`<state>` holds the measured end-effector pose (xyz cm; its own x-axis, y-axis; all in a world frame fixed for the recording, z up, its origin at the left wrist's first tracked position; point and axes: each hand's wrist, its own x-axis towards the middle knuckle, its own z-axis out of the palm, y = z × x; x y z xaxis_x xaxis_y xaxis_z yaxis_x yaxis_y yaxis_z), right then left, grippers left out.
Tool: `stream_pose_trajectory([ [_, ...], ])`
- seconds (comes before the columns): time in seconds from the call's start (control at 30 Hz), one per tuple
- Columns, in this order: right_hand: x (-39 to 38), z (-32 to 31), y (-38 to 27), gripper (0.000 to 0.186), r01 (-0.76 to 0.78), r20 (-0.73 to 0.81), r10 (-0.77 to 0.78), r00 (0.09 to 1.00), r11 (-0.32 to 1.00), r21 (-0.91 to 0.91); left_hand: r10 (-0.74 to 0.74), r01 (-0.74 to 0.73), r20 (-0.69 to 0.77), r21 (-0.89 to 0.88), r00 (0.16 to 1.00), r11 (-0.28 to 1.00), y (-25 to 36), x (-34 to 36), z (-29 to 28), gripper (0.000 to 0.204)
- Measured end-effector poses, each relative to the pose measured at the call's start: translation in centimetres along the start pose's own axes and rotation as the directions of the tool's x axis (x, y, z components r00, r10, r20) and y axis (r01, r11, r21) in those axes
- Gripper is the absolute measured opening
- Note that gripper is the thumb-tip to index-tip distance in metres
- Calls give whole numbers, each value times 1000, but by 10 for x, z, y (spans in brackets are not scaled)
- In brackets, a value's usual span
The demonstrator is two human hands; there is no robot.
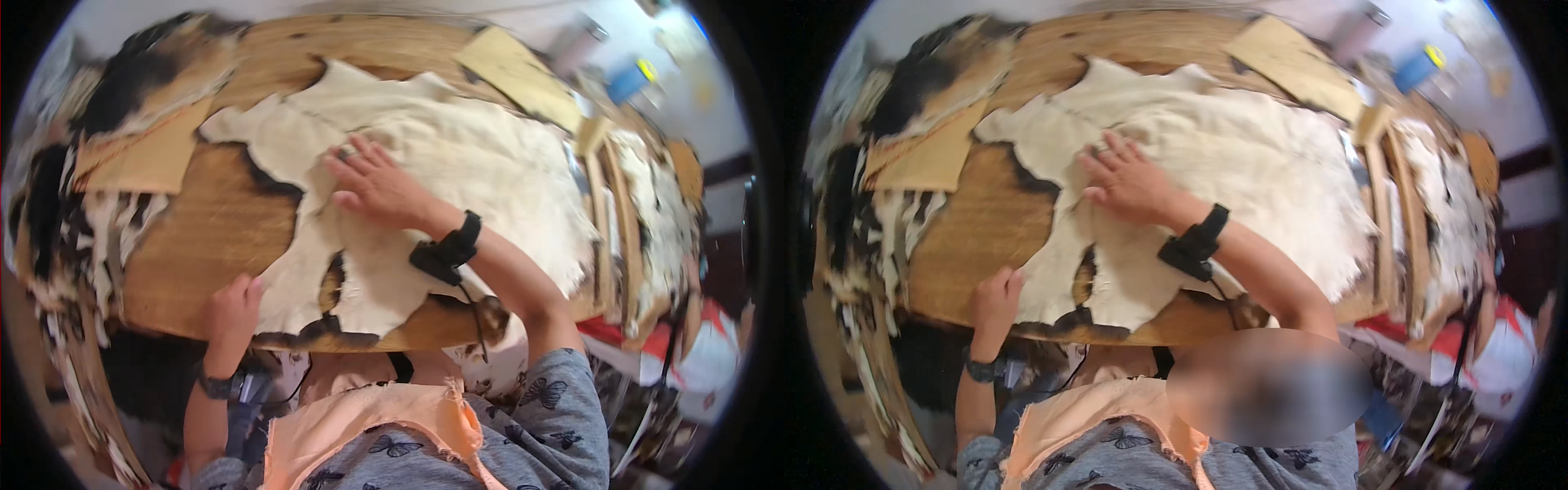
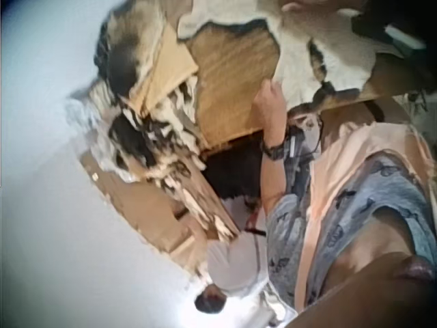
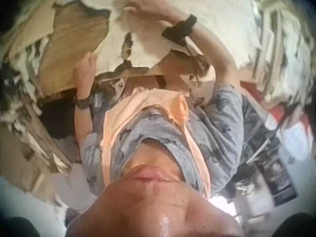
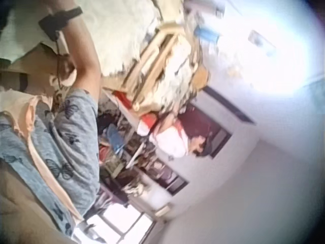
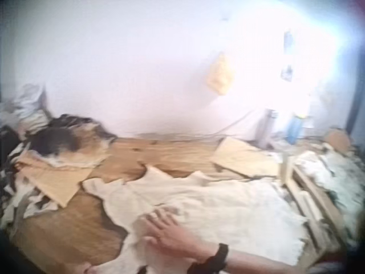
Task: Scraping and preparing leather or fur hides on a workbench using a wooden tool.
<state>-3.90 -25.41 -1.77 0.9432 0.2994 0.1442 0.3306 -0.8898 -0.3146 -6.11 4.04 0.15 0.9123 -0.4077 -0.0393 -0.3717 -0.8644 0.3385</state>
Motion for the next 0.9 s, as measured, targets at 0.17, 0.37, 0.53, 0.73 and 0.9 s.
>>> stream_pose_trajectory([
  [0.17,-80,-48,-16,45,-121,-199,145,969,984,131,57,-53,89,-37,994,998,2,9,-16,32],
  [0.37,-218,-84,-31,20,-565,-450,522,725,824,46,112,-88,160,-149,981,985,5,18,-23,29],
  [0.53,-304,-75,-54,18,-877,-443,860,253,397,271,165,-129,189,-191,968,973,1,18,-27,25],
  [0.73,-324,-41,-58,29,-773,-186,980,-73,62,632,208,-177,131,-218,969,960,-10,13,-19,22],
  [0.9,-323,-38,-50,27,-748,25,1000,14,-6,663,166,-140,148,-176,975,974,-17,11,-10,22],
])
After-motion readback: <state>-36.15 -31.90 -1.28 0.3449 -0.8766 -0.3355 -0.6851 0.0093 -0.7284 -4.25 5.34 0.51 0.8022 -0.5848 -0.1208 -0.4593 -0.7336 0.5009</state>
